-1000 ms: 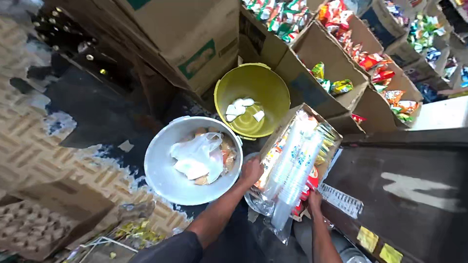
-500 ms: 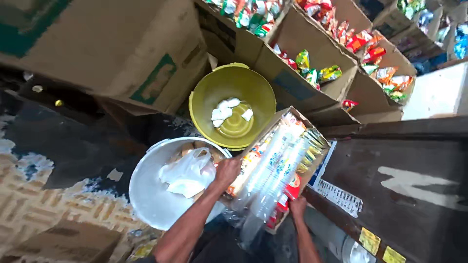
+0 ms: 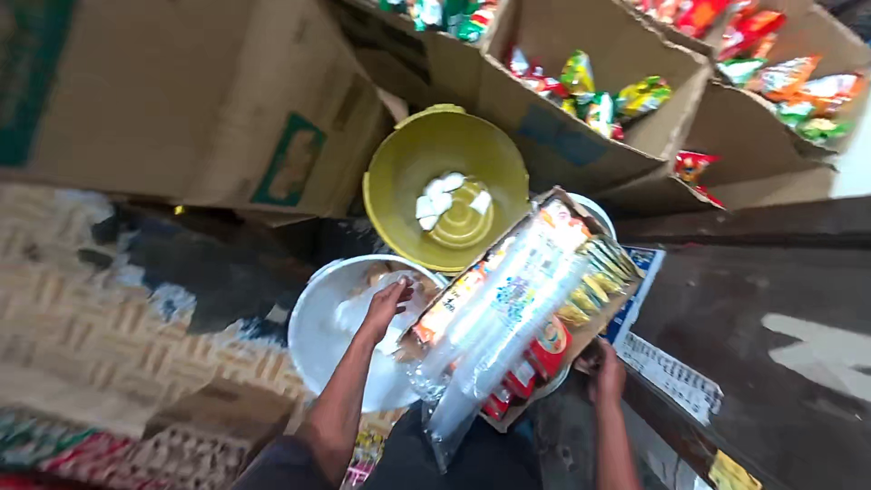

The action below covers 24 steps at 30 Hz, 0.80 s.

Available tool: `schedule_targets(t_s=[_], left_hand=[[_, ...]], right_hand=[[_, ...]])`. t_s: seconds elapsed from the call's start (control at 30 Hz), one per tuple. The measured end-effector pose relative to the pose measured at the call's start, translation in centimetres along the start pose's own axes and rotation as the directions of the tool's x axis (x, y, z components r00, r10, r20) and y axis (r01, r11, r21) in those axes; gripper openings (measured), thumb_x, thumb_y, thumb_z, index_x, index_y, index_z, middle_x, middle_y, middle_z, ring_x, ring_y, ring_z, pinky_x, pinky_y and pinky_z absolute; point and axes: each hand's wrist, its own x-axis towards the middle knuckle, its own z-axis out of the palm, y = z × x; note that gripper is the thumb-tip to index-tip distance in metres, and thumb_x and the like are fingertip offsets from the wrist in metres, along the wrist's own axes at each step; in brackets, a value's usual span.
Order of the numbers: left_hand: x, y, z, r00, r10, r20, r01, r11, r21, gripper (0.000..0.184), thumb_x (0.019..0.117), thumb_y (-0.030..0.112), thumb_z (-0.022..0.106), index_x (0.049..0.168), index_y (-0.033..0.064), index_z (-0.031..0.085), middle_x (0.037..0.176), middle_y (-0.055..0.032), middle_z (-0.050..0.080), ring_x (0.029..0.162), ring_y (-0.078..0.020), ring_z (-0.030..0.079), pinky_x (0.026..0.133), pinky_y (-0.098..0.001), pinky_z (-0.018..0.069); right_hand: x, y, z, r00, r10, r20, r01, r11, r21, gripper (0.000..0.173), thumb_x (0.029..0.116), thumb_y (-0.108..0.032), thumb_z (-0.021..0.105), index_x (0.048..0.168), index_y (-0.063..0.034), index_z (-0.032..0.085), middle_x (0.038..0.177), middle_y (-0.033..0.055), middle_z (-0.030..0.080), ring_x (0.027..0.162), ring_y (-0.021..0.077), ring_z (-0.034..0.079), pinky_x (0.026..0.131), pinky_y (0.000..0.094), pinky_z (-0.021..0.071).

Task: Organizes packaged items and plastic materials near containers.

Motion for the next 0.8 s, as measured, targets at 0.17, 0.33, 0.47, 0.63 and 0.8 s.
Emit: schedule_targets(t_s=[0.17,0.33,0.47,0.63,0.8], left_hand=[[-1.4,-8.1,1.7,0.952,-0.278,0.129,0.306,0.855,-0.418,0.062,0.1077,0.057,0.032,0.142,0.0099,0.054,0.117,-0.0115,0.070,0.096,-0.0223,0.069,0.082,-0.0437,0.0577],[-0.5,-9.6,5.4,0.973,-0.171,0.157,0.232,0.721,-0.653,0.037,0.1094,0.033,0.037,0.120,0.0075,0.061,0.095,-0.0070,0.071,0.082,-0.0155,0.070,0.071,-0.0345,0.0594],[1.0,-10.4,5.9,0.997,-0.081,0.005,0.064,0.741,-0.668,0.027,0.1074,0.013,0.036,0.095,0.0062,0.060,0.074,0.0000,0.065,0.066,-0.0065,0.063,0.063,-0.0238,0.0548],[0.9,-8.8,3.9,0.987,-0.076,-0.143,-0.009,0.857,-0.516,0.018,0.1005,0.002,0.042,0.095,-0.0017,0.059,0.078,-0.0028,0.059,0.069,-0.0069,0.056,0.068,-0.0247,0.0497],[2.7,-5.6,-0.9,0.963,-0.078,-0.258,-0.083,0.825,-0.559,0.021,0.0995,0.012,0.044,0.082,0.0106,0.054,0.058,0.0033,0.056,0.047,-0.0038,0.053,0.043,-0.0196,0.0451]], right_hand=[[8.1,-7.2,1.1,0.997,-0.080,-0.012,0.074,0.965,-0.250,0.032,0.1025,-0.024,0.053,0.118,0.0015,0.064,0.090,0.0105,0.062,0.073,0.0183,0.059,0.065,0.0400,0.0524],[12.3,-8.2,2.8,0.999,-0.024,-0.030,0.004,0.842,-0.540,0.033,0.0978,-0.021,0.058,0.118,0.0052,0.058,0.095,0.0161,0.061,0.078,0.0236,0.059,0.069,0.0454,0.0528],[11.1,-9.1,3.3,0.995,-0.099,-0.014,0.061,0.713,-0.698,0.045,0.1032,-0.030,0.056,0.125,0.0094,0.057,0.107,0.0251,0.063,0.090,0.0328,0.063,0.080,0.0541,0.0527],[8.4,-9.0,5.0,0.981,-0.188,0.043,0.171,0.748,-0.641,0.038,0.1039,-0.026,0.056,0.118,0.0096,0.060,0.099,0.0228,0.064,0.084,0.0296,0.063,0.076,0.0507,0.0529],[5.9,-11.2,10.9,0.968,-0.184,0.172,0.249,0.799,-0.547,0.031,0.1020,-0.020,0.057,0.116,0.0080,0.060,0.096,0.0186,0.064,0.083,0.0255,0.063,0.075,0.0458,0.0544]])
